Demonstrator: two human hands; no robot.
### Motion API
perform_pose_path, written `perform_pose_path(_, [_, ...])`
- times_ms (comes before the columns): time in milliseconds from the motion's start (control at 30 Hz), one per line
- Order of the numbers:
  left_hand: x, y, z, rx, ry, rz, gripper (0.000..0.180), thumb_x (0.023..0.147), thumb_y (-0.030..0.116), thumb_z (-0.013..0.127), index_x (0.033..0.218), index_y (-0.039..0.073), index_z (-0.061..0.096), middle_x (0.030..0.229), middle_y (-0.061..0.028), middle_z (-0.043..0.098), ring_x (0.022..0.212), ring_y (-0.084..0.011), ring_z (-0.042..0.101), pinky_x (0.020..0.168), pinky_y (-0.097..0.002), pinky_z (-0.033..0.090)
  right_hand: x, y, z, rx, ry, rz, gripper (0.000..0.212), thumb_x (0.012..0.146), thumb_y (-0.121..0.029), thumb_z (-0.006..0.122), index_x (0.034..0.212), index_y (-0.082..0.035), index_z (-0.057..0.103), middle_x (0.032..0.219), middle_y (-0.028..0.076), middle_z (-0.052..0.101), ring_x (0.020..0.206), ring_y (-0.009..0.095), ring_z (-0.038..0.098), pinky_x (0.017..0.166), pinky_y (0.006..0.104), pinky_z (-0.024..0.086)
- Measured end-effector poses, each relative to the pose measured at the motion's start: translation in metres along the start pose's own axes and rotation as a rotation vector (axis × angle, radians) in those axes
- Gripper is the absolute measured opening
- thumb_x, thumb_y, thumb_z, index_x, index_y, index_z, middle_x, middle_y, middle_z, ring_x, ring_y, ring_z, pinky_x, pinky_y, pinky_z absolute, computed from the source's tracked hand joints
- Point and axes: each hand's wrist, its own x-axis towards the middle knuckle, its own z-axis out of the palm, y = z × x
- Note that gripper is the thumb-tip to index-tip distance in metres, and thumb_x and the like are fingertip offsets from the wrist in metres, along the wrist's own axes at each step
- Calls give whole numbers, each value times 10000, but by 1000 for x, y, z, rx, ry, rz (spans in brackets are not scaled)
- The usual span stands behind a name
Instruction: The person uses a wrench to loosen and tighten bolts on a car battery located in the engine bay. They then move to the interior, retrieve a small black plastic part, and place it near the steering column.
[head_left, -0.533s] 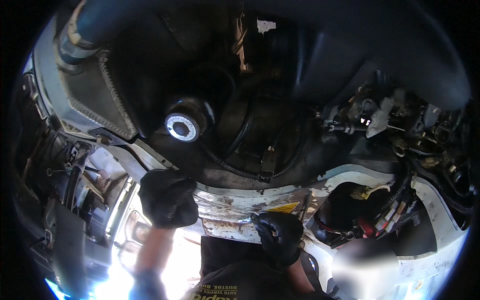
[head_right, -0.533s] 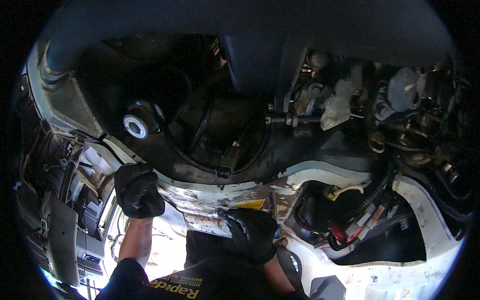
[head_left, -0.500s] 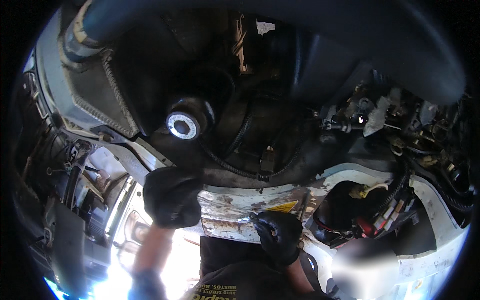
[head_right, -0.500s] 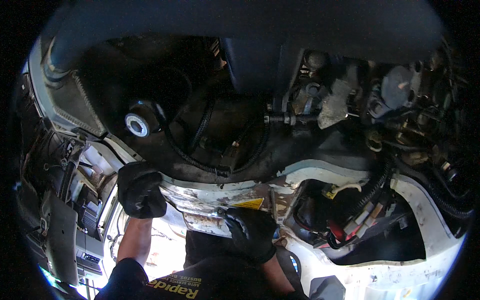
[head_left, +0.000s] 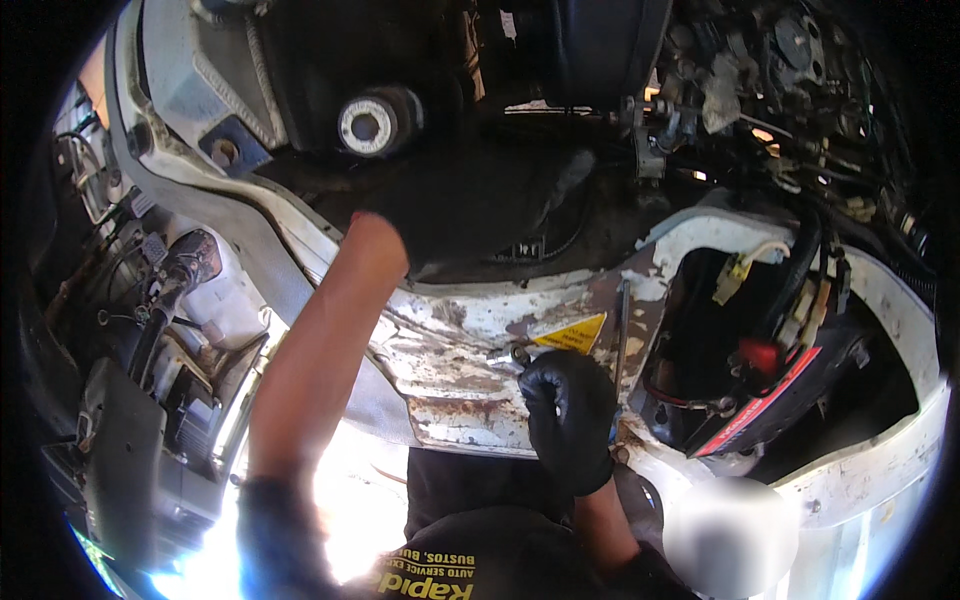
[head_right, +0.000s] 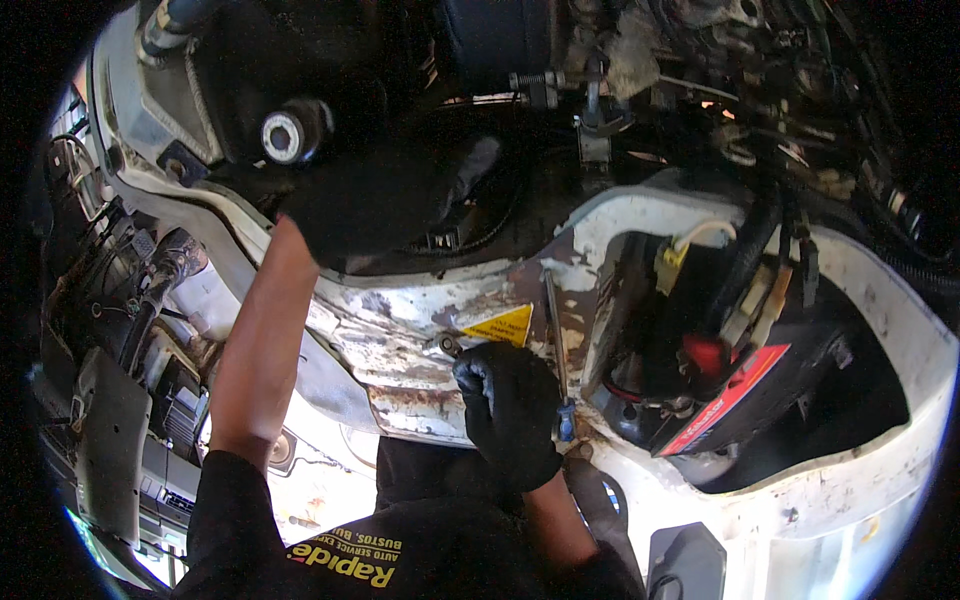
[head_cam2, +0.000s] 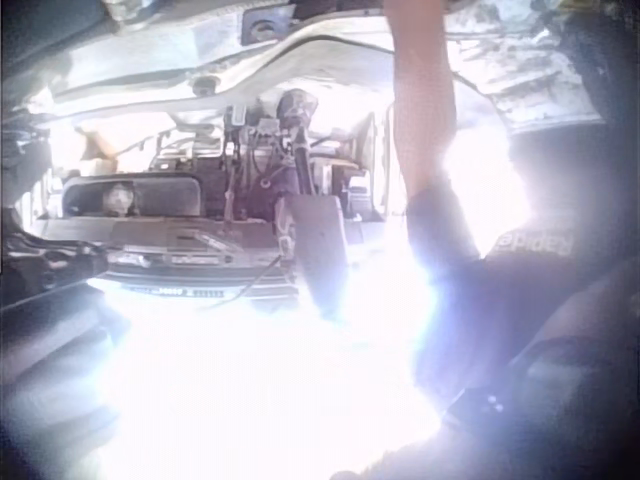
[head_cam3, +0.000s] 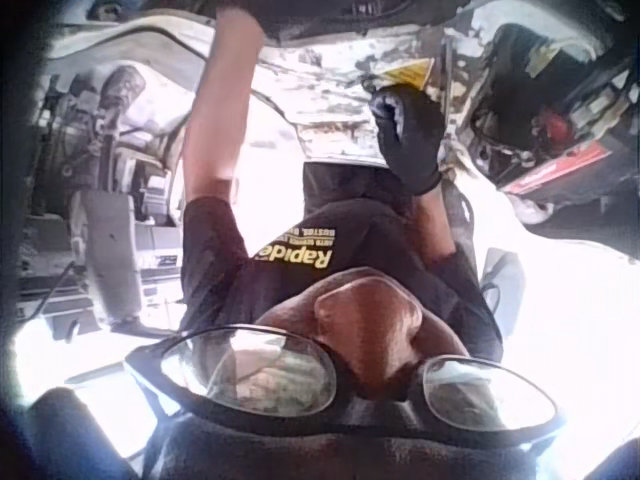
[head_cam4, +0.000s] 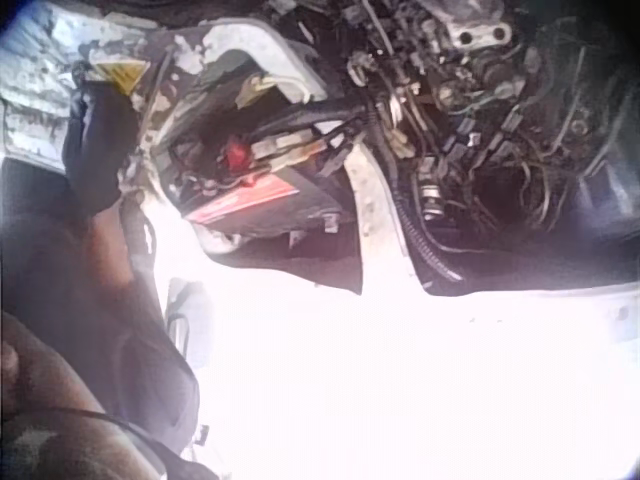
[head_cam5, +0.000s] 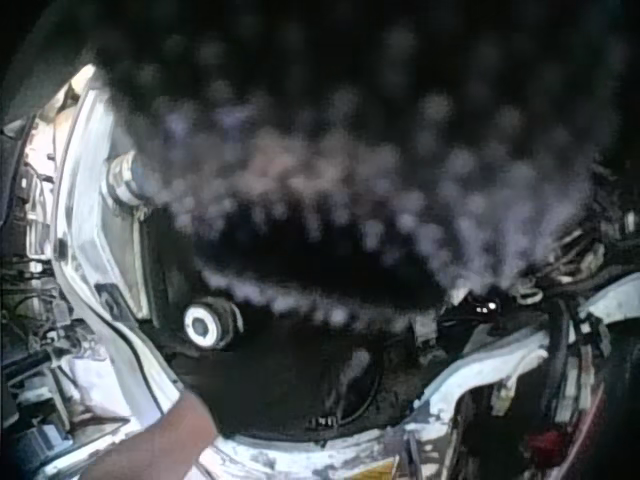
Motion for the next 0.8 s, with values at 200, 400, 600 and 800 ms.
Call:
perform_pose_path(200, [-7, -31, 34, 440, 102, 237, 343, 1105, 211, 401, 1290, 30, 626, 1275, -186, 661, 1081, -317, 650, 1085, -367, 429, -5, 12, 5, 6, 21, -28, 92, 908, -93, 705, 961, -45, 647, 900, 126, 670, 765, 282, 650, 685, 391, 495])
perform_pose_path(400, [-6, -18, 28, -3, 103, 109, 347, 1077, 169, 448, 1370, 63, 601, 1382, -153, 608, 1145, -291, 642, 1107, -350, 443, -9, 6, 13, 227, 61, 118, 264, 913, -141, 746, 1153, -49, 686, 1016, 137, 739, 839, 296, 719, 722, 369, 562])
perform_pose_path(600, [4, -20, 35, -10, 76, 137, 348, 1067, 177, 462, 1360, 64, 611, 1354, -155, 625, 1143, -294, 648, 1086, -356, 458, -5, 13, 10, 62, 107, -61, 305, 885, -130, 767, 1175, -68, 699, 1061, 121, 747, 885, 286, 725, 781, 371, 558])
perform_pose_path(800, [1, -20, 35, 0, 41, 135, 349, 1057, 185, 475, 1351, 65, 621, 1326, -157, 643, 1141, -296, 653, 1066, -362, 473, -3, 16, 15, 56, 135, -137, 348, 873, -148, 781, 1201, -75, 691, 1039, 114, 746, 898, 280, 722, 785, 378, 551])
